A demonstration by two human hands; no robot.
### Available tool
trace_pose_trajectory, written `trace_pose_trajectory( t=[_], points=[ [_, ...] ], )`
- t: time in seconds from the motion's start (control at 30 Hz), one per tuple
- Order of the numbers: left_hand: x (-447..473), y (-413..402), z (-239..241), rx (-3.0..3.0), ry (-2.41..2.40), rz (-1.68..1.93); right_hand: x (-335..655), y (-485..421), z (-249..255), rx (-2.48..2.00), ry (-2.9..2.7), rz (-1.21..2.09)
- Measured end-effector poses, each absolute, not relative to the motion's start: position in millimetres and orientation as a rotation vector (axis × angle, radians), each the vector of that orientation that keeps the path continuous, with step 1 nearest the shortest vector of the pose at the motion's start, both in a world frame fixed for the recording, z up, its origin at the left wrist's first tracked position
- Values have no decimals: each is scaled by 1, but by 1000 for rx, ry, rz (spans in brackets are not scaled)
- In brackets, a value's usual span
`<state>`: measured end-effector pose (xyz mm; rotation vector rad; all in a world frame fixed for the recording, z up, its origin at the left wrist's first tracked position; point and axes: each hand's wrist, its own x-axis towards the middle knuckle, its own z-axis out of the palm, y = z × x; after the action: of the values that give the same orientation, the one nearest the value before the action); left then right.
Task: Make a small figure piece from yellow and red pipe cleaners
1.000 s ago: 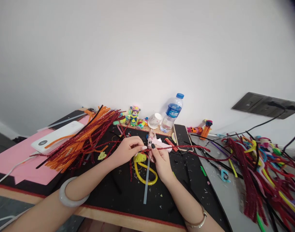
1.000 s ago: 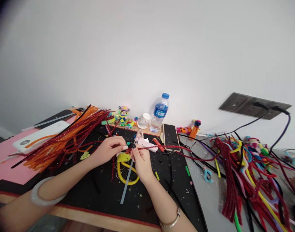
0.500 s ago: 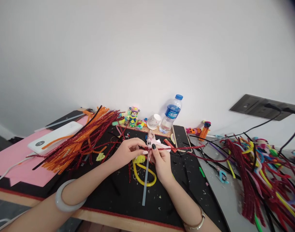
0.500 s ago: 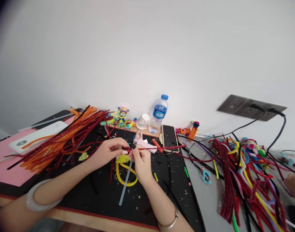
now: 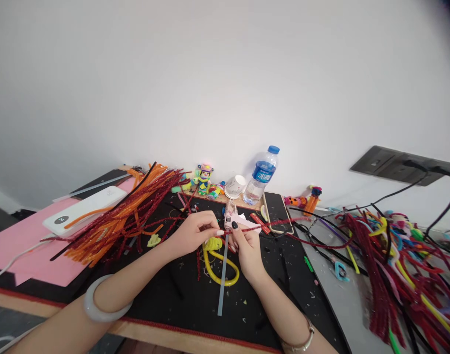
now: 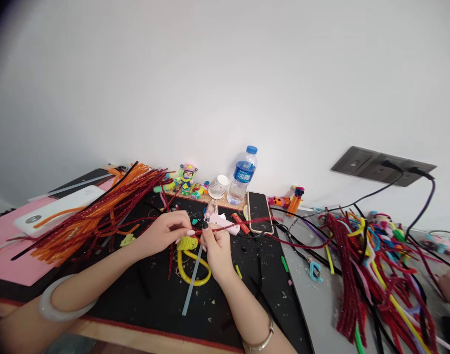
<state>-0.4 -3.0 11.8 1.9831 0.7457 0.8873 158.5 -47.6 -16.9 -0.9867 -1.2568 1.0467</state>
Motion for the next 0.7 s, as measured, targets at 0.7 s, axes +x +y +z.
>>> trace_pose_trajectory(
  t=[0.7],
  points=[
    [8,-9,7,1555,785,1081,156,-47,-16,-912,-1182,1309]
  ],
)
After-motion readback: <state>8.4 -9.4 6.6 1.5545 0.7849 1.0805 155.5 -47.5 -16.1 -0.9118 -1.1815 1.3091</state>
